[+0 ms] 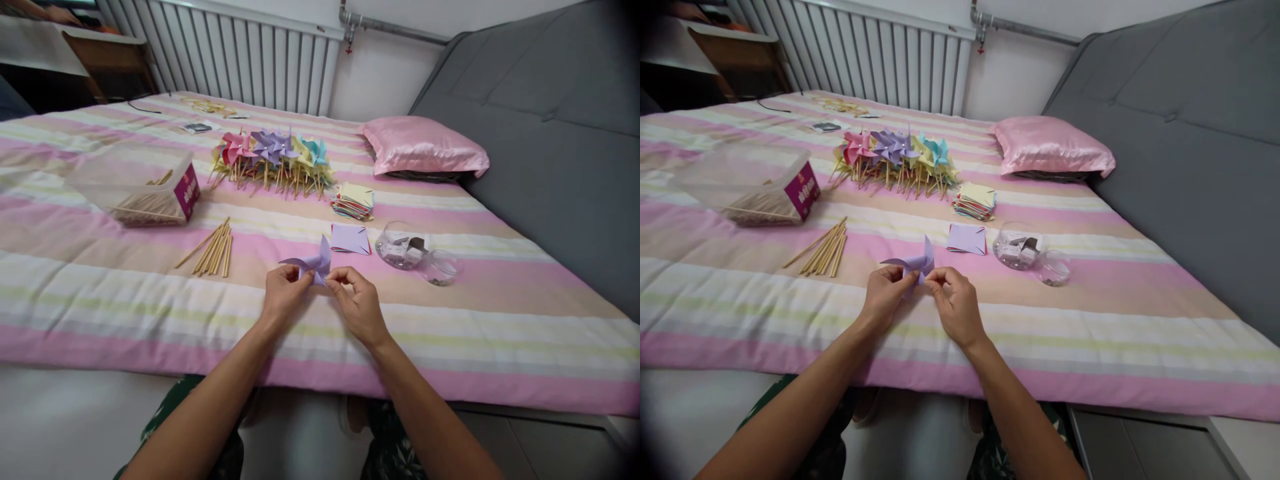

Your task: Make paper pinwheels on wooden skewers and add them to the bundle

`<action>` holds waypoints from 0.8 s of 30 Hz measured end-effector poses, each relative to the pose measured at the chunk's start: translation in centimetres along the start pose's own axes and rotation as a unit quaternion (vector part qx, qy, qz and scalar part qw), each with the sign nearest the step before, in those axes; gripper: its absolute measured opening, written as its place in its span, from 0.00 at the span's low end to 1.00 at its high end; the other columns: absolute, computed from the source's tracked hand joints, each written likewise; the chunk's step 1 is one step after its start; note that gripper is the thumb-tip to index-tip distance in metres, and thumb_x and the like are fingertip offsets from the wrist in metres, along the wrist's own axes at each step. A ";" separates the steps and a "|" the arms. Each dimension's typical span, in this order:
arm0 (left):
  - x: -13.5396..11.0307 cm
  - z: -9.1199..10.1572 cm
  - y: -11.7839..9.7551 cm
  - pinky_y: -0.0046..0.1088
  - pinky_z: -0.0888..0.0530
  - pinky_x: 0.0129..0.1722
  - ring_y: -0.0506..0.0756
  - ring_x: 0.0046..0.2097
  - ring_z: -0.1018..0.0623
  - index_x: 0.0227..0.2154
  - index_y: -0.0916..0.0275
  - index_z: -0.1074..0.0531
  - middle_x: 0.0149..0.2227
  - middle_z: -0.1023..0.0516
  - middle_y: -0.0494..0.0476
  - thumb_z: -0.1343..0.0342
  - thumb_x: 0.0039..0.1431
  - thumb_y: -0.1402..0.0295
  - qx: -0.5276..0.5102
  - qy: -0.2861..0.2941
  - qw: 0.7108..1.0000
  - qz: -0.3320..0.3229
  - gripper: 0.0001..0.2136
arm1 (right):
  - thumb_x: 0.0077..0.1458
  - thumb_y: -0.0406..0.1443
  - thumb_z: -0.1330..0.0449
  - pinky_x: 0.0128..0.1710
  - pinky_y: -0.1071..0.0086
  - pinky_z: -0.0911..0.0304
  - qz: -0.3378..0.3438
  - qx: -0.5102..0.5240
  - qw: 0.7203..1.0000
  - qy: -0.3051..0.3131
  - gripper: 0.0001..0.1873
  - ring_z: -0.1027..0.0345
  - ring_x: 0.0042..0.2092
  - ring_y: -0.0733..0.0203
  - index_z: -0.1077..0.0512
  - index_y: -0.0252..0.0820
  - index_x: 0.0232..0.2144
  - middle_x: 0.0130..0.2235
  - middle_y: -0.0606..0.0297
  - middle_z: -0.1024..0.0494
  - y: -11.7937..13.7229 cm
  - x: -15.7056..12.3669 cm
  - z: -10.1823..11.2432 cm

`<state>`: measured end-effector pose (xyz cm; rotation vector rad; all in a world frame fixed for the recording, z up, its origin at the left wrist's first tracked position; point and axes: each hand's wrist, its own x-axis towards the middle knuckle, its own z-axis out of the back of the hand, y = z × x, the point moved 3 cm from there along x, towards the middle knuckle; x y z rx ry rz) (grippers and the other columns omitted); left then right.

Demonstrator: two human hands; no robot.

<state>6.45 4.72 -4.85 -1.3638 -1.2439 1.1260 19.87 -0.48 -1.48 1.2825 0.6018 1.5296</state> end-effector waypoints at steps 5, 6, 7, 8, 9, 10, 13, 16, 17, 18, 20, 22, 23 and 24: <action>-0.6 -0.4 -0.8 0.22 0.45 0.19 0.44 0.19 0.40 0.13 0.65 0.36 0.15 0.38 0.45 0.39 0.42 0.68 -0.005 0.019 1.000 -0.019 0.12 | 0.54 0.39 0.41 0.48 0.59 0.48 0.025 -0.125 0.990 -0.060 0.05 0.37 0.41 0.57 0.27 0.46 0.30 0.34 0.66 0.29 0.1 -0.4 -0.7; -0.7 -0.4 -0.9 0.22 0.45 0.19 0.44 0.19 0.41 0.13 0.65 0.37 0.14 0.39 0.44 0.39 0.42 0.67 -0.010 0.022 1.000 -0.020 0.13 | 0.53 0.40 0.40 0.48 0.58 0.47 0.020 -0.134 0.988 -0.076 0.05 0.38 0.42 0.56 0.26 0.47 0.30 0.34 0.66 0.30 0.0 -0.5 -0.6; -0.7 -0.4 -0.9 0.22 0.46 0.19 0.44 0.19 0.41 0.12 0.64 0.37 0.14 0.40 0.44 0.38 0.42 0.67 -0.014 0.026 0.999 -0.020 0.14 | 0.53 0.40 0.40 0.47 0.59 0.47 0.015 -0.135 0.987 -0.088 0.05 0.39 0.42 0.56 0.25 0.48 0.30 0.34 0.65 0.32 -0.2 -0.5 -0.6; -0.7 -0.4 -0.9 0.22 0.46 0.19 0.44 0.19 0.41 0.12 0.64 0.38 0.14 0.40 0.44 0.38 0.42 0.66 -0.017 0.029 0.999 -0.018 0.14 | 0.52 0.41 0.39 0.47 0.59 0.46 0.011 -0.129 0.987 -0.095 0.05 0.40 0.42 0.56 0.24 0.48 0.30 0.34 0.65 0.33 -0.4 -0.6 -0.6; -0.7 -0.4 -0.9 0.22 0.45 0.20 0.44 0.19 0.41 0.12 0.64 0.37 0.14 0.40 0.44 0.38 0.42 0.66 -0.021 0.033 0.999 -0.016 0.15 | 0.51 0.41 0.39 0.46 0.60 0.45 0.007 -0.119 0.988 -0.099 0.06 0.40 0.42 0.56 0.24 0.48 0.29 0.34 0.65 0.34 -0.5 -0.6 -0.6; -0.7 -0.4 -0.9 0.22 0.44 0.20 0.44 0.19 0.40 0.13 0.65 0.36 0.14 0.39 0.45 0.37 0.41 0.65 -0.027 0.040 0.999 -0.011 0.14 | 0.51 0.42 0.38 0.46 0.60 0.45 0.002 -0.106 0.989 -0.101 0.06 0.41 0.42 0.57 0.24 0.48 0.29 0.35 0.65 0.35 -0.7 -0.6 -0.5; -0.6 -0.3 -0.8 0.23 0.41 0.23 0.46 0.21 0.36 0.16 0.66 0.30 0.17 0.33 0.48 0.36 0.40 0.65 -0.054 0.076 0.996 0.007 0.11 | 0.50 0.42 0.38 0.46 0.61 0.43 -0.019 -0.068 0.992 -0.103 0.07 0.40 0.42 0.58 0.24 0.46 0.28 0.35 0.65 0.36 -1.1 -0.6 -0.5; -0.6 -0.3 -0.7 0.23 0.40 0.24 0.46 0.23 0.34 0.18 0.67 0.28 0.19 0.31 0.49 0.35 0.40 0.64 -0.070 0.101 0.992 0.020 0.11 | 0.50 0.42 0.38 0.47 0.61 0.43 -0.036 -0.048 0.993 -0.103 0.08 0.39 0.43 0.58 0.23 0.45 0.28 0.35 0.64 0.35 -1.3 -0.5 -0.5; -0.6 -0.3 -0.7 0.23 0.40 0.24 0.46 0.22 0.34 0.18 0.67 0.28 0.18 0.32 0.49 0.35 0.40 0.64 -0.071 0.103 0.992 0.022 0.11 | 0.50 0.42 0.38 0.47 0.61 0.43 -0.041 -0.043 0.993 -0.104 0.08 0.39 0.43 0.58 0.23 0.45 0.27 0.35 0.64 0.35 -1.4 -0.5 -0.5; -0.6 -0.3 -0.7 0.22 0.41 0.23 0.46 0.22 0.35 0.17 0.67 0.29 0.18 0.32 0.48 0.35 0.40 0.64 -0.070 0.105 0.992 0.023 0.11 | 0.49 0.42 0.38 0.47 0.61 0.43 -0.047 -0.037 0.993 -0.104 0.09 0.39 0.43 0.58 0.23 0.45 0.27 0.35 0.64 0.35 -1.4 -0.5 -0.5; -0.6 -0.3 -0.8 0.22 0.42 0.22 0.45 0.21 0.37 0.15 0.67 0.30 0.17 0.34 0.47 0.34 0.40 0.64 -0.069 0.105 0.992 0.025 0.13 | 0.49 0.42 0.38 0.48 0.61 0.43 -0.057 -0.027 0.993 -0.103 0.09 0.39 0.43 0.57 0.23 0.44 0.27 0.35 0.64 0.35 -1.5 -0.4 -0.5; -0.7 -0.3 -0.8 0.22 0.42 0.22 0.45 0.21 0.37 0.15 0.67 0.30 0.17 0.33 0.48 0.34 0.40 0.63 -0.070 0.105 0.991 0.030 0.13 | 0.49 0.42 0.38 0.48 0.61 0.43 -0.066 -0.017 0.993 -0.101 0.09 0.38 0.43 0.58 0.23 0.44 0.27 0.35 0.64 0.34 -1.5 -0.4 -0.5; -0.7 -0.3 -0.8 0.22 0.42 0.23 0.45 0.21 0.36 0.16 0.67 0.29 0.17 0.33 0.48 0.34 0.40 0.63 -0.070 0.106 0.991 0.033 0.13 | 0.49 0.42 0.38 0.48 0.62 0.43 -0.069 -0.012 0.993 -0.100 0.09 0.38 0.43 0.58 0.23 0.44 0.27 0.35 0.64 0.34 -1.5 -0.4 -0.5; -0.7 -0.3 -0.8 0.23 0.41 0.23 0.45 0.21 0.36 0.17 0.67 0.28 0.18 0.32 0.49 0.34 0.40 0.63 -0.070 0.108 0.991 0.034 0.12 | 0.49 0.42 0.38 0.48 0.62 0.43 -0.073 -0.007 0.992 -0.099 0.09 0.38 0.43 0.58 0.23 0.43 0.27 0.36 0.64 0.34 -1.5 -0.4 -0.5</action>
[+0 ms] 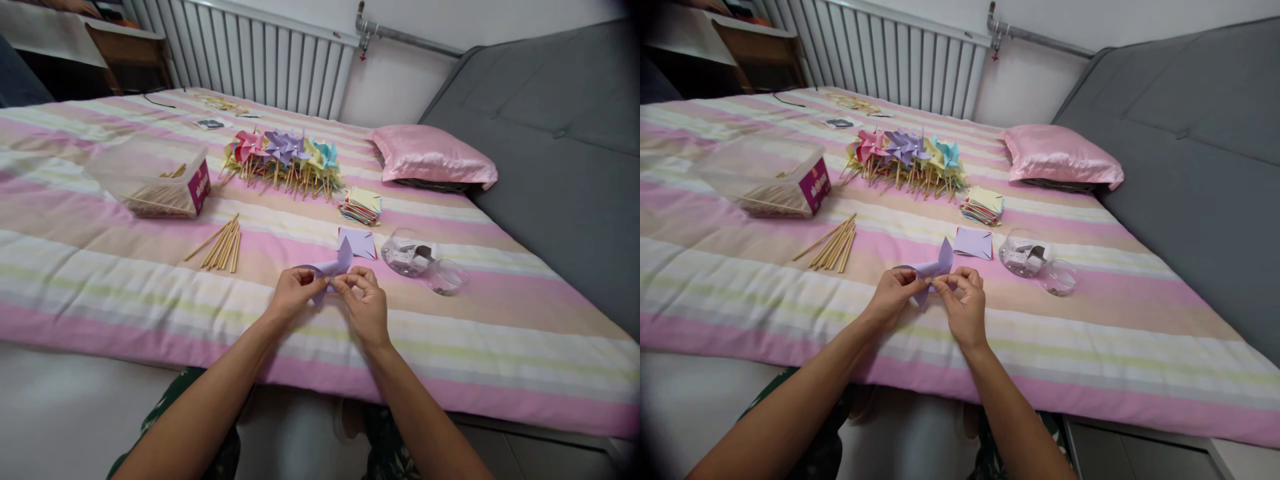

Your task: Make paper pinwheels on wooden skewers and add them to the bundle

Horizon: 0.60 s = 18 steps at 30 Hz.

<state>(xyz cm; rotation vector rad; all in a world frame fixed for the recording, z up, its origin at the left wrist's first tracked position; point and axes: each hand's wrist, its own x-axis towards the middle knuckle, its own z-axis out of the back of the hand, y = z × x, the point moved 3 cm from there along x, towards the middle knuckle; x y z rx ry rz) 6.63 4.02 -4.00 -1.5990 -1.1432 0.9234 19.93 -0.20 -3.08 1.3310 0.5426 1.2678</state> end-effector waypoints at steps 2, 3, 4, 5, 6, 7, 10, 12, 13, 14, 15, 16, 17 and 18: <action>0.0 0.0 0.0 0.23 0.41 0.23 0.46 0.22 0.35 0.18 0.67 0.27 0.18 0.31 0.49 0.34 0.40 0.63 -0.001 0.002 1.000 -0.001 0.12 | 0.49 0.42 0.38 0.49 0.62 0.43 -0.009 0.008 1.000 0.000 0.09 0.38 0.44 0.58 0.23 0.43 0.27 0.36 0.64 0.34 0.0 0.0 0.0; 0.0 -0.1 0.0 0.23 0.41 0.23 0.46 0.22 0.35 0.18 0.67 0.27 0.18 0.31 0.49 0.34 0.40 0.64 -0.001 0.002 1.000 -0.002 0.12 | 0.49 0.41 0.38 0.49 0.62 0.43 -0.013 0.012 1.000 0.000 0.09 0.37 0.44 0.58 0.24 0.42 0.27 0.37 0.63 0.33 0.0 0.0 0.0; -0.1 -0.1 0.0 0.23 0.40 0.24 0.46 0.22 0.35 0.18 0.67 0.27 0.19 0.31 0.49 0.34 0.40 0.64 -0.003 0.002 1.000 -0.003 0.12 | 0.49 0.42 0.38 0.50 0.62 0.43 -0.017 0.015 1.000 -0.001 0.09 0.37 0.45 0.58 0.24 0.42 0.27 0.38 0.63 0.33 0.0 -0.1 0.0; -0.1 -0.1 0.0 0.23 0.40 0.23 0.46 0.22 0.35 0.18 0.67 0.28 0.19 0.31 0.50 0.34 0.40 0.64 -0.004 0.000 1.000 -0.005 0.12 | 0.49 0.42 0.38 0.50 0.62 0.43 -0.020 0.018 1.000 0.000 0.09 0.37 0.46 0.57 0.24 0.42 0.27 0.39 0.62 0.33 0.0 -0.1 0.0; -0.1 -0.1 0.0 0.23 0.40 0.23 0.46 0.22 0.35 0.18 0.67 0.27 0.19 0.31 0.50 0.34 0.40 0.64 -0.004 -0.001 1.000 -0.006 0.11 | 0.49 0.42 0.38 0.51 0.61 0.43 -0.023 0.021 1.000 0.003 0.09 0.37 0.46 0.57 0.24 0.42 0.27 0.39 0.62 0.32 0.0 -0.1 0.0; -0.1 -0.1 0.0 0.23 0.40 0.23 0.46 0.22 0.35 0.18 0.67 0.27 0.19 0.31 0.50 0.34 0.40 0.64 -0.003 -0.001 1.000 -0.007 0.11 | 0.49 0.42 0.38 0.51 0.61 0.43 -0.026 0.024 0.999 0.008 0.10 0.37 0.47 0.56 0.24 0.42 0.27 0.40 0.61 0.32 0.0 0.0 0.0; 0.0 0.0 0.2 0.23 0.41 0.23 0.46 0.21 0.36 0.17 0.67 0.28 0.18 0.32 0.49 0.34 0.40 0.63 0.007 0.000 1.000 -0.006 0.12 | 0.49 0.41 0.38 0.52 0.60 0.44 -0.033 0.030 0.999 0.023 0.09 0.36 0.47 0.56 0.24 0.41 0.26 0.41 0.60 0.31 0.0 0.0 0.0; 0.1 0.0 0.3 0.23 0.41 0.23 0.46 0.21 0.36 0.16 0.67 0.29 0.18 0.33 0.49 0.35 0.40 0.62 0.016 0.002 1.000 -0.002 0.13 | 0.48 0.41 0.38 0.52 0.59 0.44 -0.037 0.032 0.999 0.024 0.09 0.36 0.48 0.55 0.24 0.41 0.26 0.42 0.60 0.31 0.0 0.1 0.1; 0.1 0.1 0.3 0.23 0.41 0.23 0.46 0.21 0.36 0.16 0.67 0.29 0.18 0.32 0.49 0.35 0.40 0.62 0.020 0.003 1.000 -0.002 0.13 | 0.48 0.41 0.38 0.52 0.59 0.44 -0.038 0.033 0.998 0.024 0.08 0.36 0.49 0.55 0.24 0.41 0.26 0.42 0.59 0.31 0.0 0.1 0.1; 0.1 0.1 0.4 0.23 0.41 0.23 0.46 0.22 0.36 0.17 0.67 0.29 0.18 0.32 0.49 0.35 0.40 0.62 0.023 0.005 1.000 -0.002 0.13 | 0.48 0.41 0.38 0.52 0.59 0.44 -0.038 0.033 0.998 0.024 0.08 0.36 0.49 0.54 0.24 0.42 0.26 0.42 0.59 0.31 0.0 0.2 0.1; 0.1 0.1 0.3 0.23 0.41 0.23 0.46 0.22 0.36 0.17 0.67 0.29 0.18 0.32 0.49 0.35 0.40 0.62 0.024 0.006 1.000 -0.003 0.13 | 0.48 0.41 0.38 0.52 0.59 0.44 -0.038 0.033 0.998 0.024 0.08 0.36 0.49 0.54 0.24 0.42 0.26 0.42 0.59 0.31 0.0 0.2 0.2; 0.1 0.1 0.3 0.23 0.41 0.23 0.46 0.22 0.36 0.16 0.67 0.29 0.18 0.32 0.49 0.35 0.40 0.62 0.025 0.007 1.000 -0.003 0.13 | 0.48 0.41 0.38 0.52 0.59 0.44 -0.035 0.030 0.999 0.025 0.08 0.36 0.49 0.54 0.24 0.42 0.26 0.42 0.59 0.31 -0.1 0.2 0.2; 0.1 0.1 0.3 0.23 0.41 0.23 0.46 0.21 0.36 0.16 0.67 0.29 0.18 0.33 0.49 0.35 0.40 0.62 0.026 0.008 1.000 -0.004 0.13 | 0.48 0.41 0.38 0.53 0.59 0.44 -0.030 0.024 0.999 0.025 0.08 0.37 0.49 0.54 0.24 0.42 0.26 0.42 0.60 0.31 -0.1 0.2 0.2; 0.1 0.1 0.3 0.23 0.41 0.23 0.46 0.21 0.36 0.16 0.67 0.30 0.18 0.33 0.48 0.35 0.41 0.62 0.025 0.008 1.000 -0.006 0.13 | 0.48 0.41 0.38 0.53 0.59 0.44 -0.025 0.017 0.999 0.024 0.08 0.37 0.49 0.54 0.24 0.42 0.26 0.42 0.60 0.31 -0.1 0.2 0.2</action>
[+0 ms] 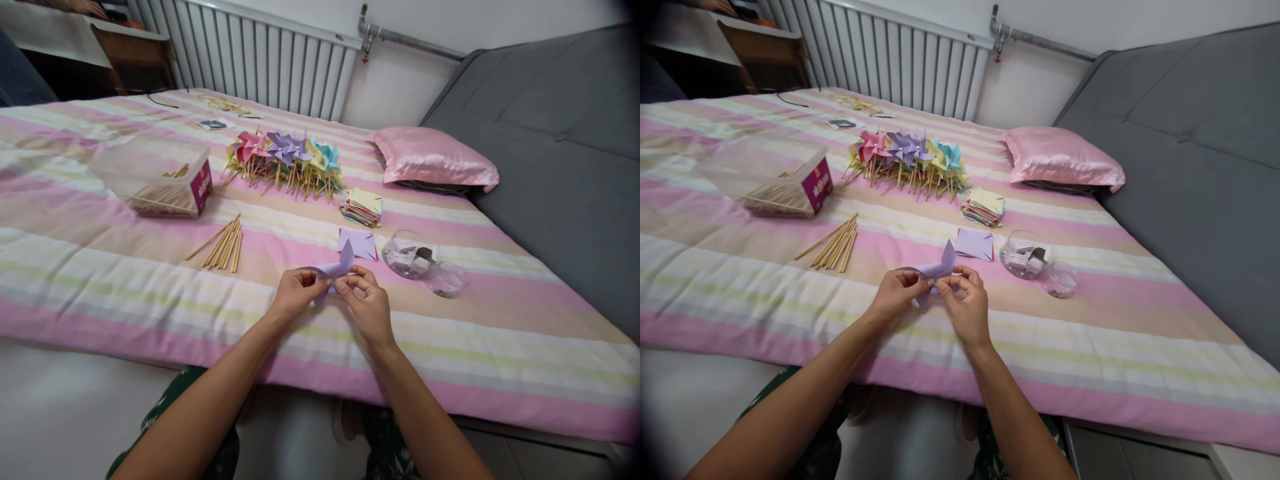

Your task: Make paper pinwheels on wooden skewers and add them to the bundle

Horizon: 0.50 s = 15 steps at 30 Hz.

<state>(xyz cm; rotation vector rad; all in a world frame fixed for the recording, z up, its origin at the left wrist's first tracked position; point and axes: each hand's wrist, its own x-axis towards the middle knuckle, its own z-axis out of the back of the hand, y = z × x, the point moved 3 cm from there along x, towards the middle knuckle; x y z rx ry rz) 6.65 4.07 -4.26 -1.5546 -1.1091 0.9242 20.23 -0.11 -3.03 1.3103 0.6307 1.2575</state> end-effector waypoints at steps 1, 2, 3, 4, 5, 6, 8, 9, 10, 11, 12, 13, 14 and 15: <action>0.0 0.0 0.0 0.23 0.41 0.22 0.45 0.21 0.37 0.16 0.66 0.30 0.18 0.33 0.48 0.35 0.41 0.62 0.000 0.000 1.000 -0.001 0.14 | 0.48 0.41 0.38 0.53 0.59 0.45 0.006 -0.008 1.000 -0.001 0.08 0.37 0.50 0.54 0.24 0.42 0.27 0.42 0.60 0.31 0.0 0.0 0.0; 0.0 0.0 -0.1 0.23 0.42 0.22 0.45 0.21 0.37 0.16 0.66 0.30 0.17 0.34 0.48 0.35 0.41 0.62 -0.001 0.001 1.000 -0.002 0.14 | 0.48 0.41 0.38 0.53 0.58 0.45 0.011 -0.016 1.000 -0.001 0.08 0.37 0.50 0.54 0.24 0.43 0.27 0.42 0.60 0.31 0.0 0.0 0.1; 0.0 0.0 -0.1 0.23 0.42 0.22 0.45 0.21 0.37 0.15 0.66 0.31 0.17 0.34 0.48 0.35 0.41 0.62 -0.001 0.002 1.000 -0.004 0.14 | 0.49 0.41 0.38 0.53 0.58 0.45 0.015 -0.022 1.000 -0.002 0.08 0.37 0.50 0.54 0.24 0.43 0.27 0.42 0.60 0.31 0.1 0.0 0.1; 0.0 0.0 -0.1 0.23 0.42 0.22 0.45 0.21 0.37 0.15 0.66 0.31 0.17 0.35 0.48 0.35 0.41 0.62 -0.002 0.003 1.000 -0.006 0.14 | 0.49 0.41 0.38 0.53 0.58 0.45 0.018 -0.027 0.999 -0.002 0.08 0.37 0.50 0.54 0.23 0.43 0.27 0.43 0.60 0.31 0.1 -0.1 0.1; 0.0 0.0 -0.1 0.23 0.42 0.22 0.45 0.21 0.38 0.15 0.66 0.32 0.17 0.35 0.48 0.35 0.41 0.62 -0.002 0.004 1.000 -0.007 0.14 | 0.49 0.41 0.38 0.53 0.58 0.45 0.021 -0.031 0.999 -0.002 0.08 0.38 0.50 0.54 0.23 0.43 0.27 0.43 0.60 0.31 0.1 -0.1 0.1; 0.0 0.1 0.0 0.23 0.42 0.22 0.45 0.21 0.37 0.15 0.66 0.32 0.17 0.35 0.48 0.35 0.41 0.62 -0.002 0.005 1.000 -0.007 0.14 | 0.49 0.41 0.38 0.53 0.58 0.45 0.024 -0.035 0.999 -0.002 0.08 0.38 0.50 0.54 0.23 0.43 0.28 0.43 0.59 0.31 0.2 -0.1 0.1; 0.1 0.1 0.1 0.23 0.42 0.23 0.45 0.21 0.37 0.16 0.67 0.31 0.18 0.35 0.48 0.36 0.42 0.62 -0.002 0.008 1.000 -0.005 0.14 | 0.49 0.41 0.38 0.53 0.58 0.45 0.030 -0.040 0.999 -0.001 0.08 0.38 0.50 0.54 0.23 0.43 0.28 0.43 0.59 0.32 0.3 -0.1 0.1; 0.1 0.1 0.2 0.22 0.42 0.23 0.45 0.21 0.37 0.17 0.67 0.31 0.18 0.35 0.48 0.36 0.42 0.63 -0.001 0.010 1.000 -0.005 0.13 | 0.49 0.40 0.38 0.53 0.57 0.45 0.032 -0.042 0.999 0.000 0.07 0.38 0.50 0.54 0.23 0.43 0.28 0.43 0.59 0.32 0.3 -0.1 0.1; 0.1 0.2 0.2 0.22 0.42 0.23 0.45 0.21 0.37 0.17 0.67 0.31 0.18 0.35 0.48 0.36 0.43 0.63 0.000 0.010 1.000 -0.005 0.13 | 0.49 0.40 0.38 0.53 0.57 0.45 0.035 -0.042 0.999 0.002 0.07 0.38 0.50 0.54 0.23 0.44 0.28 0.43 0.59 0.32 0.3 -0.1 0.1; 0.1 0.2 0.2 0.22 0.42 0.22 0.45 0.21 0.37 0.16 0.67 0.31 0.18 0.35 0.48 0.36 0.43 0.63 0.001 0.010 1.000 -0.007 0.13 | 0.49 0.40 0.38 0.53 0.57 0.45 0.036 -0.042 0.998 0.002 0.07 0.38 0.50 0.54 0.23 0.44 0.28 0.43 0.59 0.31 0.3 -0.1 0.1; 0.2 0.2 0.3 0.22 0.42 0.22 0.45 0.21 0.37 0.16 0.67 0.31 0.17 0.35 0.48 0.36 0.42 0.63 0.003 0.010 1.000 -0.008 0.14 | 0.49 0.40 0.38 0.53 0.56 0.45 0.037 -0.041 0.998 0.004 0.07 0.38 0.50 0.54 0.24 0.44 0.28 0.43 0.59 0.31 0.3 -0.1 0.1; 0.2 0.3 0.3 0.22 0.42 0.22 0.45 0.21 0.37 0.16 0.67 0.31 0.17 0.34 0.48 0.36 0.43 0.62 0.007 0.011 1.000 -0.009 0.14 | 0.49 0.40 0.38 0.53 0.56 0.44 0.036 -0.040 0.999 0.005 0.07 0.37 0.50 0.54 0.24 0.44 0.28 0.43 0.60 0.31 0.3 0.0 0.1; 0.2 0.3 0.3 0.22 0.42 0.22 0.45 0.21 0.37 0.17 0.67 0.30 0.18 0.34 0.48 0.36 0.43 0.62 0.011 0.011 1.000 -0.010 0.13 | 0.49 0.41 0.38 0.53 0.57 0.44 0.034 -0.037 0.999 0.008 0.07 0.37 0.49 0.54 0.24 0.44 0.27 0.43 0.59 0.31 0.3 0.0 0.2; 0.2 0.3 0.3 0.22 0.41 0.22 0.46 0.21 0.36 0.17 0.67 0.29 0.18 0.33 0.49 0.36 0.43 0.62 0.017 0.011 1.000 -0.012 0.13 | 0.49 0.41 0.38 0.53 0.57 0.44 0.032 -0.034 0.999 0.012 0.07 0.37 0.49 0.54 0.24 0.44 0.27 0.43 0.59 0.31 0.2 0.0 0.2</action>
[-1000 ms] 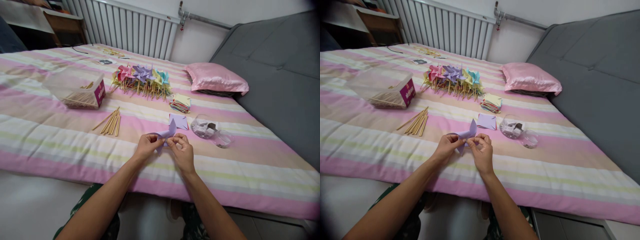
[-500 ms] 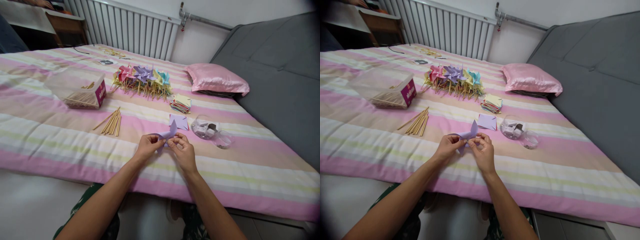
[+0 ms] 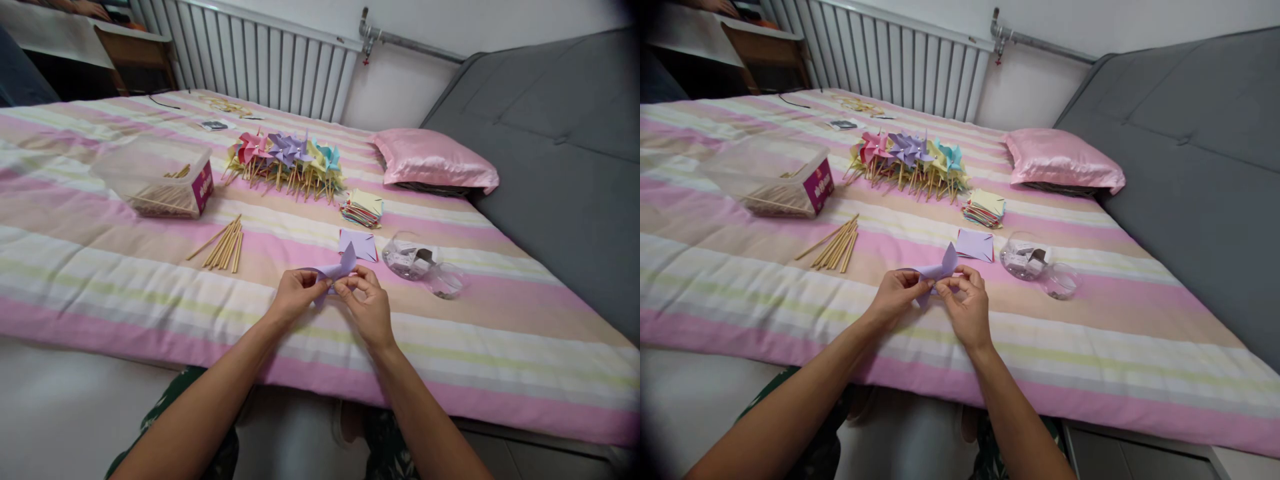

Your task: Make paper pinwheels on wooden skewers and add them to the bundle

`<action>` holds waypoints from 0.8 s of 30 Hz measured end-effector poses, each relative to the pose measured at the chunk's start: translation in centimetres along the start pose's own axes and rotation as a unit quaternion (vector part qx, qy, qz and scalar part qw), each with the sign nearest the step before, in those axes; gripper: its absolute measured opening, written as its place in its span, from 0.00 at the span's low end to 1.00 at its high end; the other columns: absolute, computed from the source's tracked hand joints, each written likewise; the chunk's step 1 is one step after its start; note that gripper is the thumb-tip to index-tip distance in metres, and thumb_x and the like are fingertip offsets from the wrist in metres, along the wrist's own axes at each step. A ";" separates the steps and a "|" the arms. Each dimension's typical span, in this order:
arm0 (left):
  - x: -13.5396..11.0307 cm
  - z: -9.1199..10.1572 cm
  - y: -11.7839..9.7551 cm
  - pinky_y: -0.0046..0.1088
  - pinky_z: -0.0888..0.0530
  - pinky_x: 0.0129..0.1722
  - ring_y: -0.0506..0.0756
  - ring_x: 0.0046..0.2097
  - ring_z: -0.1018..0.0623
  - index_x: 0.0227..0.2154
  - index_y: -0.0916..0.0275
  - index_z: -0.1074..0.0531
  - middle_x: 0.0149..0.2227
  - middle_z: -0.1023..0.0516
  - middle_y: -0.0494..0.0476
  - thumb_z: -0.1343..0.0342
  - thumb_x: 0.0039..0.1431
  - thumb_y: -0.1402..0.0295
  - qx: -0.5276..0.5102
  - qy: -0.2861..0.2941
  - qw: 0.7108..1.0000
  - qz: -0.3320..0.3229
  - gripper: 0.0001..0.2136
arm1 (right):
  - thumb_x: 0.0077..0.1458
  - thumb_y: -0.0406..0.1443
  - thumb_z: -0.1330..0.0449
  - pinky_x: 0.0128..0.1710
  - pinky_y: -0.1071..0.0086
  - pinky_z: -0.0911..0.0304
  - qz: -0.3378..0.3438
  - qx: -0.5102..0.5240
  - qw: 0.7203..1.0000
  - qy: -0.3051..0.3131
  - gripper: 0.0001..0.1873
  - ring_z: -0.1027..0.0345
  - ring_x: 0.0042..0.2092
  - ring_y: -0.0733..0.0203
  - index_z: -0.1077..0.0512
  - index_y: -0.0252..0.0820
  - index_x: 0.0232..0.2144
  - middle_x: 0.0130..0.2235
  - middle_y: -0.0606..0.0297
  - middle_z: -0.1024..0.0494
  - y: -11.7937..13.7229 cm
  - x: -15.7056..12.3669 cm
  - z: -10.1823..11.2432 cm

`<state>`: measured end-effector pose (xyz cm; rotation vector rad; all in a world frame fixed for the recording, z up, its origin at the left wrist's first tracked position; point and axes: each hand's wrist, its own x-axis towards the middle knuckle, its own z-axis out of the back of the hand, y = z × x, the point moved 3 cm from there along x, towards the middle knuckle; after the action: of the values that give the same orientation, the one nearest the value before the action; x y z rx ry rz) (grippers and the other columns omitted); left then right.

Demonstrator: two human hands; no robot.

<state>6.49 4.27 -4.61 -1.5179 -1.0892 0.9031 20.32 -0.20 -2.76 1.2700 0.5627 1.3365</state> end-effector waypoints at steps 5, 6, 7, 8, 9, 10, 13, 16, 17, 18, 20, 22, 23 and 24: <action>-0.1 0.0 -0.1 0.23 0.39 0.23 0.47 0.22 0.34 0.22 0.68 0.25 0.20 0.29 0.52 0.36 0.43 0.60 0.028 0.004 1.000 -0.009 0.13 | 0.49 0.41 0.38 0.53 0.56 0.44 -0.011 0.014 1.000 0.021 0.08 0.36 0.49 0.53 0.24 0.43 0.26 0.43 0.59 0.29 -0.3 0.2 0.1; -0.1 0.0 -0.1 0.24 0.39 0.23 0.47 0.22 0.34 0.23 0.68 0.24 0.20 0.29 0.52 0.36 0.44 0.60 0.029 0.005 1.000 -0.010 0.13 | 0.49 0.41 0.38 0.53 0.56 0.44 -0.012 0.016 1.000 0.023 0.08 0.35 0.49 0.53 0.24 0.43 0.26 0.43 0.59 0.29 -0.3 0.2 0.1; -0.1 0.0 -0.1 0.23 0.39 0.23 0.47 0.22 0.34 0.23 0.68 0.24 0.20 0.29 0.52 0.37 0.44 0.60 0.029 0.007 0.999 -0.012 0.13 | 0.49 0.41 0.38 0.53 0.56 0.44 -0.014 0.019 0.999 0.024 0.08 0.35 0.49 0.53 0.24 0.43 0.26 0.43 0.59 0.29 -0.3 0.2 0.1; -0.1 0.0 -0.1 0.23 0.39 0.23 0.47 0.22 0.34 0.23 0.68 0.24 0.20 0.28 0.52 0.37 0.44 0.60 0.028 0.009 0.999 -0.015 0.13 | 0.48 0.41 0.38 0.53 0.57 0.43 -0.016 0.023 0.999 0.023 0.08 0.35 0.48 0.53 0.24 0.43 0.26 0.43 0.59 0.29 -0.3 0.2 0.1; -0.1 0.0 -0.1 0.23 0.39 0.23 0.47 0.22 0.34 0.24 0.68 0.24 0.20 0.28 0.52 0.37 0.44 0.60 0.029 0.012 0.999 -0.018 0.13 | 0.48 0.41 0.38 0.52 0.58 0.43 -0.017 0.027 0.999 0.022 0.08 0.35 0.47 0.54 0.24 0.42 0.26 0.42 0.60 0.28 -0.3 0.2 0.1; -0.1 0.0 -0.1 0.23 0.39 0.23 0.47 0.22 0.34 0.24 0.68 0.24 0.20 0.28 0.52 0.37 0.45 0.60 0.030 0.014 0.999 -0.020 0.13 | 0.49 0.41 0.38 0.51 0.58 0.42 -0.017 0.033 0.999 0.023 0.08 0.34 0.46 0.55 0.24 0.42 0.26 0.41 0.60 0.28 -0.2 0.2 0.1; -0.1 0.0 -0.2 0.23 0.40 0.23 0.47 0.22 0.34 0.23 0.68 0.24 0.20 0.29 0.52 0.38 0.45 0.61 0.042 0.011 0.999 -0.026 0.12 | 0.51 0.40 0.40 0.48 0.61 0.41 -0.017 0.048 0.998 0.024 0.09 0.33 0.42 0.57 0.27 0.41 0.26 0.37 0.61 0.27 0.1 0.1 0.0; -0.2 -0.1 -0.4 0.23 0.40 0.22 0.47 0.22 0.35 0.21 0.68 0.25 0.19 0.31 0.51 0.38 0.45 0.61 0.046 -0.004 0.999 -0.027 0.13 | 0.53 0.40 0.43 0.43 0.63 0.39 -0.011 0.043 0.999 0.032 0.09 0.34 0.38 0.60 0.29 0.40 0.28 0.33 0.63 0.27 0.3 0.0 -0.2; -0.2 -0.1 -0.4 0.23 0.41 0.22 0.46 0.21 0.35 0.20 0.68 0.26 0.18 0.31 0.51 0.37 0.44 0.61 0.043 -0.008 0.999 -0.026 0.13 | 0.53 0.40 0.43 0.42 0.64 0.39 -0.007 0.038 0.999 0.033 0.08 0.35 0.37 0.60 0.30 0.40 0.28 0.32 0.63 0.28 0.3 0.0 -0.3; -0.2 -0.2 -0.4 0.23 0.41 0.22 0.46 0.21 0.36 0.19 0.68 0.26 0.18 0.32 0.50 0.37 0.44 0.61 0.038 -0.013 0.999 -0.024 0.13 | 0.53 0.40 0.43 0.41 0.64 0.39 -0.001 0.034 0.999 0.029 0.08 0.35 0.36 0.61 0.31 0.40 0.28 0.31 0.64 0.29 0.2 -0.1 -0.4; -0.2 -0.2 -0.4 0.23 0.40 0.22 0.46 0.21 0.35 0.18 0.68 0.26 0.18 0.31 0.50 0.36 0.43 0.61 0.025 -0.020 0.999 -0.016 0.13 | 0.51 0.39 0.42 0.39 0.66 0.38 0.008 0.035 0.999 0.002 0.08 0.36 0.35 0.62 0.34 0.41 0.30 0.31 0.66 0.31 0.0 -0.1 -0.5; -0.2 -0.3 -0.3 0.23 0.40 0.22 0.46 0.21 0.35 0.19 0.68 0.26 0.18 0.31 0.50 0.36 0.41 0.61 0.012 -0.024 1.000 -0.004 0.13 | 0.49 0.39 0.40 0.39 0.66 0.38 0.013 0.046 0.998 -0.030 0.11 0.36 0.37 0.62 0.37 0.42 0.33 0.33 0.66 0.32 -0.1 -0.2 -0.6; -0.2 -0.3 -0.3 0.23 0.39 0.22 0.47 0.21 0.34 0.19 0.68 0.25 0.18 0.30 0.51 0.35 0.41 0.61 0.005 -0.025 1.000 0.000 0.13 | 0.49 0.39 0.40 0.40 0.66 0.38 0.014 0.055 0.998 -0.036 0.13 0.35 0.38 0.61 0.38 0.42 0.35 0.35 0.65 0.32 -0.1 -0.2 -0.6; -0.2 -0.3 -0.2 0.23 0.39 0.23 0.47 0.21 0.34 0.20 0.68 0.25 0.18 0.30 0.51 0.35 0.40 0.61 -0.002 -0.025 1.000 0.003 0.13 | 0.49 0.38 0.40 0.41 0.65 0.38 0.014 0.064 0.997 -0.032 0.15 0.35 0.39 0.60 0.39 0.42 0.38 0.36 0.63 0.31 -0.1 -0.2 -0.7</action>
<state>6.61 3.98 -4.35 -1.5109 -1.1231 0.9477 19.68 -0.15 -3.14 1.4257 0.5947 1.2949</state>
